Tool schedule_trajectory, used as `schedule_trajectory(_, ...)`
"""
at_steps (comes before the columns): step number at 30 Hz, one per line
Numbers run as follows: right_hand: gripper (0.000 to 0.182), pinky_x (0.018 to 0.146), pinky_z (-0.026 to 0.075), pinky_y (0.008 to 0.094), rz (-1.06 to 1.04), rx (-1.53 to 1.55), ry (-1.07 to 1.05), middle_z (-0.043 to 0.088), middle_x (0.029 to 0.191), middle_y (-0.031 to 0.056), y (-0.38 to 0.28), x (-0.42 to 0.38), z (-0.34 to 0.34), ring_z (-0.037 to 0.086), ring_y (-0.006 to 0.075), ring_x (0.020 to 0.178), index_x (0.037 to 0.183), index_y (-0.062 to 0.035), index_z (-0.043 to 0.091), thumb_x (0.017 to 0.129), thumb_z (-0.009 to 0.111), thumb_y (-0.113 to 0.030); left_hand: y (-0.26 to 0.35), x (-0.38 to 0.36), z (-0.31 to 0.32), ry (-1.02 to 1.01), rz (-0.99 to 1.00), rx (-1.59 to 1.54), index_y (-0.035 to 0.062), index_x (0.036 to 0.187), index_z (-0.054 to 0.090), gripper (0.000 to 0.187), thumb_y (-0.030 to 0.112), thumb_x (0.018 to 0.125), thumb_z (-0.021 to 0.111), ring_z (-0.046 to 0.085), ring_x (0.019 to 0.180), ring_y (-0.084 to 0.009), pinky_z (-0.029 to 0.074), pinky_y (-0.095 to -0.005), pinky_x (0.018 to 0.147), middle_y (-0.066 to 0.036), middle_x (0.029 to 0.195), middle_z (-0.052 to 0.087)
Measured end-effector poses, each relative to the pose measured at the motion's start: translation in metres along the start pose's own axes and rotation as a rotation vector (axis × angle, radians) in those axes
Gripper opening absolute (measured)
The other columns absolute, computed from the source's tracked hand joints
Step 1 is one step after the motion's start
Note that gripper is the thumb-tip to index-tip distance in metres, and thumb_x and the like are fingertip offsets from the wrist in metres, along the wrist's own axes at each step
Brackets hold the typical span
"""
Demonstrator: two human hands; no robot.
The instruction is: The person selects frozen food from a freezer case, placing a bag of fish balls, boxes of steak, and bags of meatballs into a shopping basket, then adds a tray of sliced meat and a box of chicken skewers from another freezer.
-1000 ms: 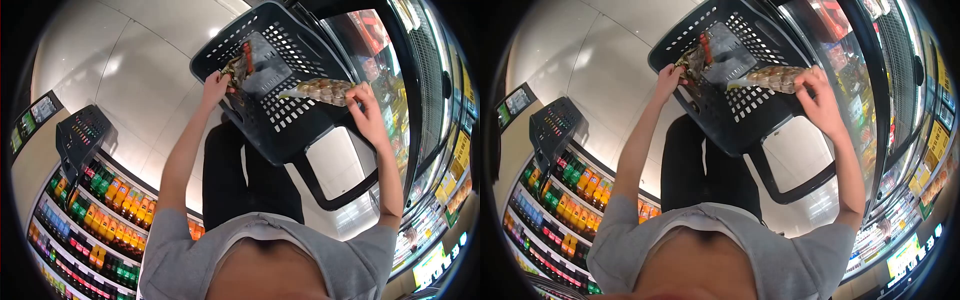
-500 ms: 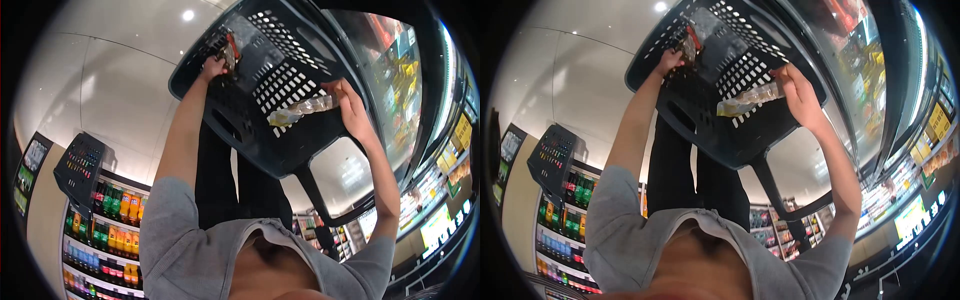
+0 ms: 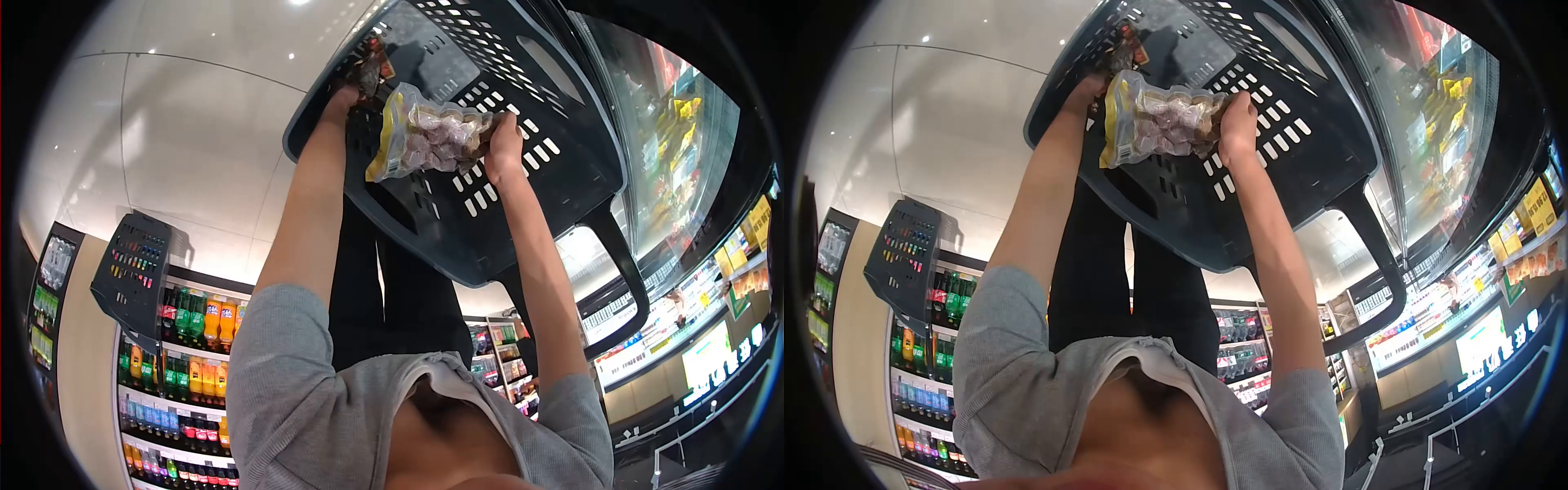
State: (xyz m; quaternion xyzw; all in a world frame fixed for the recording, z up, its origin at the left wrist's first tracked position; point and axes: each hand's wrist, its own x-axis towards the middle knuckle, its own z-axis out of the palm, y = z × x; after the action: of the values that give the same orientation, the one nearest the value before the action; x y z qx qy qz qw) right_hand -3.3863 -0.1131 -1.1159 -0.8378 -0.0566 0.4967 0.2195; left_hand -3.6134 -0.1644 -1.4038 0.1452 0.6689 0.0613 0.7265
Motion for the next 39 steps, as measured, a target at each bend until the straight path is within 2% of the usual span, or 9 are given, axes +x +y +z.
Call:
schedule_trajectory(6,0.038,0.075,0.047,0.0386,0.023,-0.132,-0.092,0.056,0.089,0.0117,0.018,0.042,-0.011,0.055,0.0228,0.08,0.098,0.0014,0.052,0.093,0.034,-0.031,0.004,-0.003,-0.006,0.152,0.074,0.616,0.0037,0.11,0.061,0.034,0.028,0.09,0.05,0.063,0.064,-0.0187,0.049,-0.0327,0.058,-0.013,0.088,0.066)
schedule_trajectory(8,0.039,0.077,0.049,0.0405,0.047,-0.196,-0.139,0.058,0.089,0.0131,0.013,0.036,-0.007,0.059,0.0264,0.081,0.095,0.001,0.053,0.094,0.032,-0.032,0.031,-0.041,-0.003,0.038,0.632,0.505,0.0033,0.106,0.064,0.039,0.035,0.087,0.054,0.062,0.061,-0.0202,0.048,-0.0351,0.058,-0.015,0.086,0.067)
schedule_trajectory(11,0.04,0.074,0.049,0.0393,0.077,-0.164,-0.192,0.058,0.085,0.0116,0.015,0.046,-0.001,0.058,0.0245,0.078,0.093,-0.0011,0.055,0.095,0.033,-0.035,0.078,-0.108,0.013,-0.433,0.05,0.129,0.0048,0.092,0.066,0.051,0.054,0.083,0.059,0.062,0.069,-0.0128,0.05,-0.0299,0.066,-0.005,0.082,0.066)
schedule_trajectory(13,0.032,0.07,0.048,0.0363,0.001,-0.11,-0.205,0.057,0.082,0.0093,0.004,0.028,0.006,0.055,0.0209,0.073,0.087,-0.0032,0.055,0.093,0.038,-0.029,0.081,-0.132,0.021,-0.822,-0.192,-0.106,0.0054,0.126,0.052,0.061,0.053,0.087,0.054,0.059,0.103,-0.0152,0.047,-0.0325,0.089,-0.007,0.115,0.062)
schedule_trajectory(14,0.03,0.069,0.047,0.0357,-0.051,-0.054,-0.25,0.058,0.084,0.0095,0.009,0.033,0.005,0.055,0.0209,0.073,0.087,-0.0037,0.054,0.092,0.039,-0.029,0.096,-0.177,0.021,-0.843,-0.04,0.046,0.0104,0.129,0.05,0.074,0.068,0.088,0.03,0.059,0.108,-0.0223,0.047,-0.0364,0.092,-0.01,0.123,0.059)
schedule_trajectory(17,0.028,0.074,0.045,0.0349,-0.115,0.17,-0.371,0.059,0.087,0.0104,0.018,0.035,0.008,0.055,0.021,0.079,0.091,-0.005,0.052,0.091,0.039,-0.03,0.084,-0.198,0.025,-1.237,-0.265,-0.123,0.0077,0.125,0.05,0.062,0.057,0.093,0.028,0.063,0.1,-0.0253,0.051,-0.0388,0.086,-0.016,0.118,0.059)
schedule_trajectory(22,0.029,0.086,0.041,0.0345,-0.279,0.174,-0.364,0.059,0.105,0.0117,0.039,0.031,0.007,0.053,0.0207,0.097,0.099,-0.0045,0.051,0.09,0.036,-0.027,0.069,-0.207,0.042,-0.544,-0.146,-0.303,0.0034,0.116,0.05,0.049,0.043,0.088,0.058,0.062,0.095,-0.0212,0.051,-0.0344,0.081,-0.014,0.105,0.061)
schedule_trajectory(27,0.063,0.09,0.044,0.0413,0.262,0.32,-0.664,0.051,0.122,0.0141,0.093,0.034,0.013,0.052,0.0261,0.108,0.133,-0.0067,0.037,0.091,0.046,-0.053,0.053,-0.157,0.054,0.239,0.263,0.065,0.001,0.107,0.049,0.063,0.049,0.073,0.072,0.062,0.091,-0.0209,0.049,-0.0313,0.081,-0.01,0.097,0.062)
schedule_trajectory(39,0.033,0.073,0.051,0.0337,0.154,0.328,-0.485,0.058,0.092,0.007,0.16,0.096,0.077,0.065,0.0254,0.087,0.118,0.0022,0.049,0.086,0.056,-0.003,0.05,-0.081,0.002,0.133,0.421,0.717,0.0027,0.105,0.062,0.043,0.034,0.076,0.062,0.059,0.103,-0.0329,0.046,-0.0383,0.089,-0.019,0.107,0.063)
